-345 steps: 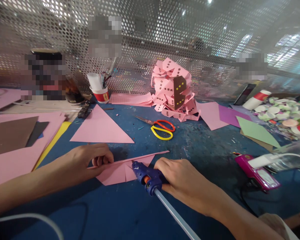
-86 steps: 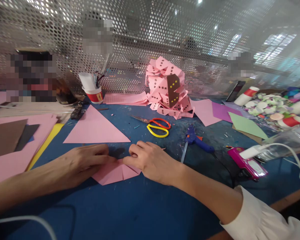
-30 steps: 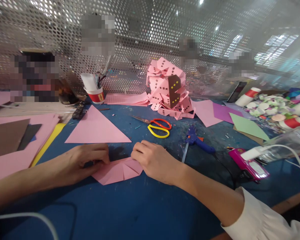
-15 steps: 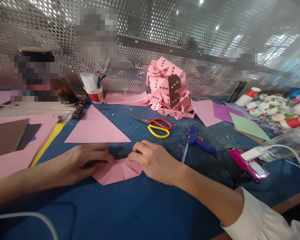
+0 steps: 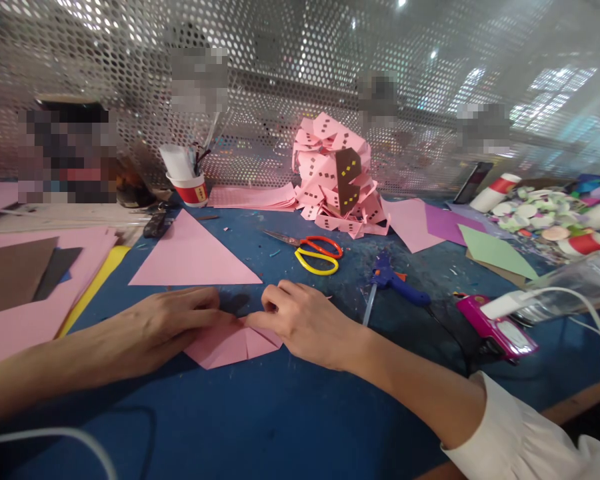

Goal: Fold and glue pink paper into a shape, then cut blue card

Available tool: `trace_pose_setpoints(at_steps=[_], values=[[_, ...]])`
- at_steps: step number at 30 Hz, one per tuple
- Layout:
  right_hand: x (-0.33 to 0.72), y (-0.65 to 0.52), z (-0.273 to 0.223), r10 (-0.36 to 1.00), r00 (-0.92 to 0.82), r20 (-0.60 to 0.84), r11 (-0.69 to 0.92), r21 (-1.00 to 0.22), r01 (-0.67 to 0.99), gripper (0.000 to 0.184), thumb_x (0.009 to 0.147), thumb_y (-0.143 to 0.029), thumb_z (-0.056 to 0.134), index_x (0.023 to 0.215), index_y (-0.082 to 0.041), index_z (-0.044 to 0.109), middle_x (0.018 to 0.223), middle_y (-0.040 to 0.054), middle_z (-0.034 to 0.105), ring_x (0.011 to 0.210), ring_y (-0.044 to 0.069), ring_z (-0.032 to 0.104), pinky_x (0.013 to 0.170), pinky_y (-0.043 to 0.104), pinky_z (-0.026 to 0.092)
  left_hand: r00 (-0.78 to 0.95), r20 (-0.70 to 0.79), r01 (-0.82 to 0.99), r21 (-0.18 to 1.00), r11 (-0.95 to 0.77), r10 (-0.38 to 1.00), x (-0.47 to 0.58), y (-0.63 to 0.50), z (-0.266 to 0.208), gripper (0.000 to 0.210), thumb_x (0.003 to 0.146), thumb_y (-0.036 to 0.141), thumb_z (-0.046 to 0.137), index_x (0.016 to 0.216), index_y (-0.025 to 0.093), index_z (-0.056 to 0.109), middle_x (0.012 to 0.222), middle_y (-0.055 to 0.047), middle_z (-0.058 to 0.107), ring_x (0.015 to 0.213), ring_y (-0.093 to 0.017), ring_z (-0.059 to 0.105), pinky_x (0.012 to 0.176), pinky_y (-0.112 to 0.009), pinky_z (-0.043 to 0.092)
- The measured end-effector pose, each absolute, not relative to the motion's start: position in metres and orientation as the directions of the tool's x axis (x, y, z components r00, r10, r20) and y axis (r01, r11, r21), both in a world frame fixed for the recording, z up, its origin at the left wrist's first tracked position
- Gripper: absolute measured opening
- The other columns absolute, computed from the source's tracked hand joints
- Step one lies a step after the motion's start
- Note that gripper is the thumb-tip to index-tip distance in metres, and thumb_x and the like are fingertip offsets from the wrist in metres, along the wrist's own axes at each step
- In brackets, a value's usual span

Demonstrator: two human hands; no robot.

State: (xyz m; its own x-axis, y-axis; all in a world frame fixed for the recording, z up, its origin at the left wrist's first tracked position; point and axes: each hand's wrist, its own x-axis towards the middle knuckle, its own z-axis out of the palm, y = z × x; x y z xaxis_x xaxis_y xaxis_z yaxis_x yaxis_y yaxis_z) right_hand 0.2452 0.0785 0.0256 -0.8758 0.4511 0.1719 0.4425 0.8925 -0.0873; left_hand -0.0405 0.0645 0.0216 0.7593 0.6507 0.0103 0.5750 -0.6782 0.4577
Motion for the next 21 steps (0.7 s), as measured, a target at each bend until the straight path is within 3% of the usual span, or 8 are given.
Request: trace_pose_setpoints(at_steps=[11,21], values=[[0.2468,0.0794,0.0240,0.482,-0.858,0.179,0.876,-0.114,0.468,0.036,0.099,-0.005,0.042,0.121,-0.021,0.066,0.110,0.0070,0.056,0.099,0.020,0.051,0.086,0.034,0.048,0.741,0.021,0.584,0.476,-0.658,0.671,-0.0405,0.0658,0.0234,0.034,0.098,0.009,0.041,0.115,0.028,0.063,0.096,-0.003,0.058,0.081,-0.017,0.059,0.070,-0.027,0.040],[0.2450,0.0794,0.0244,0.459,-0.870,0.181,0.888,-0.087,0.451,0.046,0.095,-0.001,0.044,0.133,-0.023,0.061,0.108,0.0069,0.056,0.097,0.020,0.050,0.085,0.035,0.048,0.750,0.033,0.585,0.432,-0.687,0.660,-0.0410,0.0655,0.0170,0.044,0.096,0.006,0.040,0.126,0.031,0.061,0.099,-0.003,0.059,0.086,-0.017,0.061,0.073,-0.026,0.041]])
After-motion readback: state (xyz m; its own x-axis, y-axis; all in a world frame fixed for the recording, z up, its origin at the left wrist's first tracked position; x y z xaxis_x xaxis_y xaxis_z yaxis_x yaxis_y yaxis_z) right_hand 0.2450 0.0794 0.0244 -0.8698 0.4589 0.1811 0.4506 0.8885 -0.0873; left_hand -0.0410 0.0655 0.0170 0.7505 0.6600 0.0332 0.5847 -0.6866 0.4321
